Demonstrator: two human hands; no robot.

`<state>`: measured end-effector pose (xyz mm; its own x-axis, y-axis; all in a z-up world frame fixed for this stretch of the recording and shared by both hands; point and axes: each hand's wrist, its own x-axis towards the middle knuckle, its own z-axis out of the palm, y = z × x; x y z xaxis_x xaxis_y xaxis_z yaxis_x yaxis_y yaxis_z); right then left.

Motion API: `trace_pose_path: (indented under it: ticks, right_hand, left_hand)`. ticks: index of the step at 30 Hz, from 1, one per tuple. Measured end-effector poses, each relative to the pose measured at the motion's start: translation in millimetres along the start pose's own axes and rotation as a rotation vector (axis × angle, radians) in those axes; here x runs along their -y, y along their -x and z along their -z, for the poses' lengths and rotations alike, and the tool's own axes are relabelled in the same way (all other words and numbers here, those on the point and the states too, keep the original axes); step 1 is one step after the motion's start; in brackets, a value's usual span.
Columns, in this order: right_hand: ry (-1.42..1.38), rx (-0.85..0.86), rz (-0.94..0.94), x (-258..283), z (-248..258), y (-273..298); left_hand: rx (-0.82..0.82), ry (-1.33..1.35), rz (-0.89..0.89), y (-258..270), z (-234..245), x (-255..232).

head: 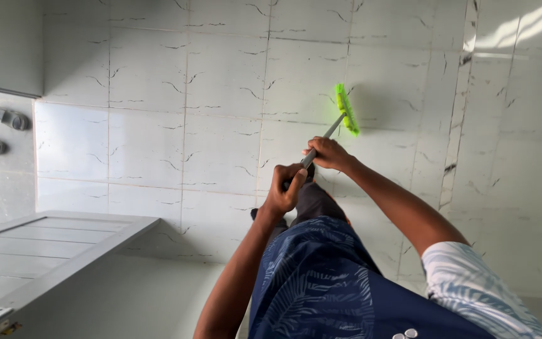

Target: Sweeping the tiled floor using a broom.

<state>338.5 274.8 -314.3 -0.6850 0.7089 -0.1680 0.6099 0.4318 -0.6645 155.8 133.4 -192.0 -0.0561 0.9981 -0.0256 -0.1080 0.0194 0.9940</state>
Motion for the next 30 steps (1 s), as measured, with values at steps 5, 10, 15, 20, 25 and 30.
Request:
trace_pose_path:
  ticks: [5, 10, 15, 20, 25, 30]
  right_hand:
    - [-0.128, -0.069, 0.316, -52, -44, -29]
    - [-0.215, 0.112, 0.175, -10, -80, -69]
    - [-0.428, 0.122, 0.218, 33, -124, -116]
    - [-1.126, 0.293, 0.326, 68, -106, -109]
    - [-0.632, -0.402, 0.473, 136, -67, -92]
    - [-0.328, 0.240, 0.261, 122, -10, -102]
  left_hand:
    - [-0.174, -0.363, -0.384, -13, -25, 9]
    - [-0.320, -0.270, 0.081, -12, -1, 5]
    - [-0.221, -0.997, -0.596, -56, 10, -121]
    - [-0.054, -0.516, 0.073, -80, -11, -152]
    - [0.069, -0.666, 0.170, -88, -14, -167]
    - [0.062, -0.485, 0.136, -89, -11, -219]
